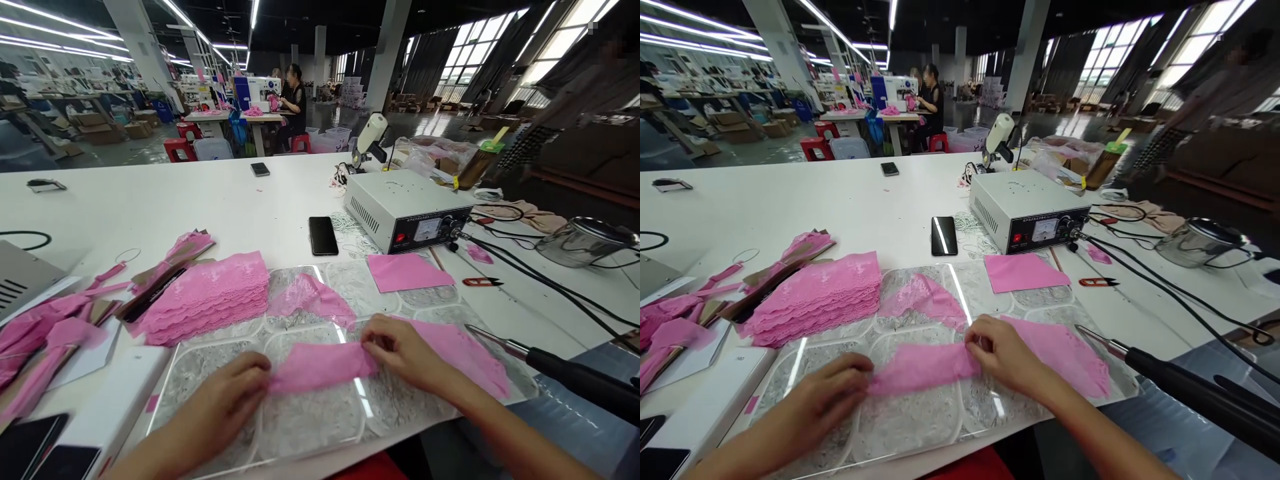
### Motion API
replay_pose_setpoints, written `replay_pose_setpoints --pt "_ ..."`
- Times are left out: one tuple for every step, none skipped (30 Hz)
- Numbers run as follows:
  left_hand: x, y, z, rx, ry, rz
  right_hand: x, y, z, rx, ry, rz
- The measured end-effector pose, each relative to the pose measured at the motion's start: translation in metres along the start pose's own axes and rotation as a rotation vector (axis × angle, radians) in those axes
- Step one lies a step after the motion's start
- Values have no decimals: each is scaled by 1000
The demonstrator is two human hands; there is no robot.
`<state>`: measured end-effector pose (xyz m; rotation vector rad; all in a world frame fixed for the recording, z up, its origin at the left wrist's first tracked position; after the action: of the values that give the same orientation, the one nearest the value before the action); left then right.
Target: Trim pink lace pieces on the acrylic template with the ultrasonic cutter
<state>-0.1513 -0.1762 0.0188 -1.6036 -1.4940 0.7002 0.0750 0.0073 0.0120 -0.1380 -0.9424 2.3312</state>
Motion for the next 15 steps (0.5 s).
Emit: replay_pose_setpoints --pt "3 -8 6 8 -37 -37 7 -6 4 8 -4 -31" --pt "5 -17 12 25 -69 -79 14 -12 8 10 -6 -55" --pt "6 -26 16 49 -88 -131 20 -19 15 10 -19 -79" --pt "4 -35 17 75 -90 -181 24 -25 22 12 -51 -105" --pt "2 -42 17 100 -74 -221 26 -31 30 13 -107 -131" --pt "-2 -46 13 123 -43 -245 25 -35 39 8 -180 -153" --pt "-7 -48 8 149 -5 -244 21 -37 46 -5 -261 -163" --pt "-11 -46 1 181 42 -218 14 -36 50 -29 -337 -158" --pt "-15 -42 -6 215 89 -168 6 -33 52 -69 -395 -134" --pt "-18 -36 -14 247 136 -102 -3 -27 50 -120 -423 -97" --pt "-20 -28 -20 269 179 -34 -13 -20 45 -179 -431 -55" --pt "-22 -20 -25 280 212 24 -23 -12 37 -245 -420 -15" --pt "-22 -13 -28 282 237 63 -32 -5 30 -299 -406 12" --pt "-23 -6 -29 277 254 77 -40 1 22 -337 -394 27" --pt "-23 -1 -28 269 274 66 -47 5 16 -360 -380 30"
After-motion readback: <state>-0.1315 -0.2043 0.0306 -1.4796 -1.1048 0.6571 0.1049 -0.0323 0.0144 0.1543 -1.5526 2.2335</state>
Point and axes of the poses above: each hand's wrist, its own x-axis towards the middle knuckle, its own y-axis out of the palm, z = x × y, the point moved 4 cm from there along x, towards the middle knuckle, and after that the axes turned 1 degree about z, right-handed, at the moved point
